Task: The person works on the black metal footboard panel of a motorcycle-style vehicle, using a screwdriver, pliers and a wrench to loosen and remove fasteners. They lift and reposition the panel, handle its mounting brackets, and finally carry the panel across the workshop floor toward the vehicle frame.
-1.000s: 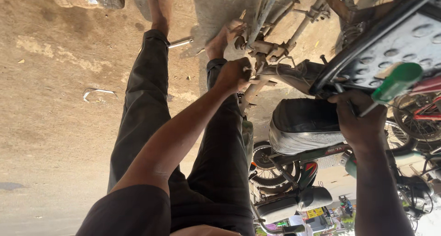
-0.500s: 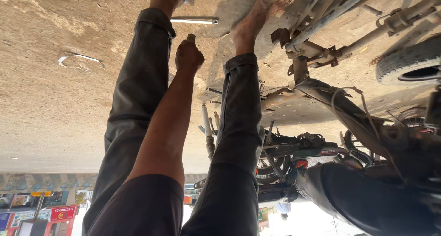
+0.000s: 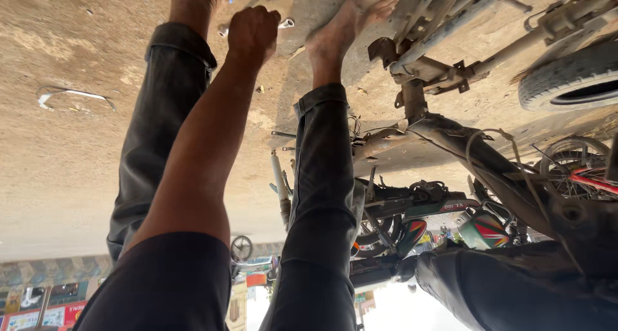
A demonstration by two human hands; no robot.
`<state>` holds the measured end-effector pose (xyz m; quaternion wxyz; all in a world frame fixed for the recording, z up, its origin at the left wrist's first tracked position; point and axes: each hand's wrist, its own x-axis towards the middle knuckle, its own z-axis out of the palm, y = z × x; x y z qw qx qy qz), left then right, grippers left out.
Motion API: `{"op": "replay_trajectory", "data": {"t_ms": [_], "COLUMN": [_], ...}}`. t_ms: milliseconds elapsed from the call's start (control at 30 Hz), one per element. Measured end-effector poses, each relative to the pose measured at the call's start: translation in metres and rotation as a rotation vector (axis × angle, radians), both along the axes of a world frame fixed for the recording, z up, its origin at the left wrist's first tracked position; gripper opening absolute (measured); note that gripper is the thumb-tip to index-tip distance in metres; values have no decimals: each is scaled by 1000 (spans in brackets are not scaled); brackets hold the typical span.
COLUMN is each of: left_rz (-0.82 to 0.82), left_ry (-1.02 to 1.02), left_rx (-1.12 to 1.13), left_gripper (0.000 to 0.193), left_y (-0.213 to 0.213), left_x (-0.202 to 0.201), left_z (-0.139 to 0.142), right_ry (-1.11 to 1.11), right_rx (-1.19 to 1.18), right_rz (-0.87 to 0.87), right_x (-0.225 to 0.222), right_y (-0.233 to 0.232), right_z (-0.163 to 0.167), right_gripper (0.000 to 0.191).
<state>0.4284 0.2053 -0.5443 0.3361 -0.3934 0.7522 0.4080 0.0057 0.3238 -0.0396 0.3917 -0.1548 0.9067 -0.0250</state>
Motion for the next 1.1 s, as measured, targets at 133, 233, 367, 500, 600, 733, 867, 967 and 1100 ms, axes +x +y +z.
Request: {"op": "replay_trajectory", "data": {"t_ms": [133,233,367,500,600,733,867,967,1100], "left_rz": [337,459,642,768,974,1053,997,1132,1292], "left_ry": [158,498,638,842,879,956,750,1040,1271], "left_rx": [366,624,811,657,717,652,534,542,731], "left_gripper": [25,74,59,24,16,29,31,31,31], "left_y": [-55,-93,-123,-131,-134,-168,-199,-210,-214], "left_x": [-32,-45,-54,-55,-52,-39,-50,-60,-66], "left_z": [55,115,196,256,301,358,401,414,428], "right_ry": [8,13,20,21,32,53,70,58,24], "right_rx": [-79,-142,-216,-238,-229,-206,-199,-190,-310], "right_rz": [25,58,113,182,212,229,251,291,344], "right_x": [-10,-13,-13,-18,-21,-23,-26,-28,-24], "right_y": [7,0,-28,-47,-52,-60,-62,-51,-39], "right_z": [11,3,-26,-47,-52,-49,-37,-24,-7], "right_gripper": [8,9,9,10,10,11,12,13,15]}}
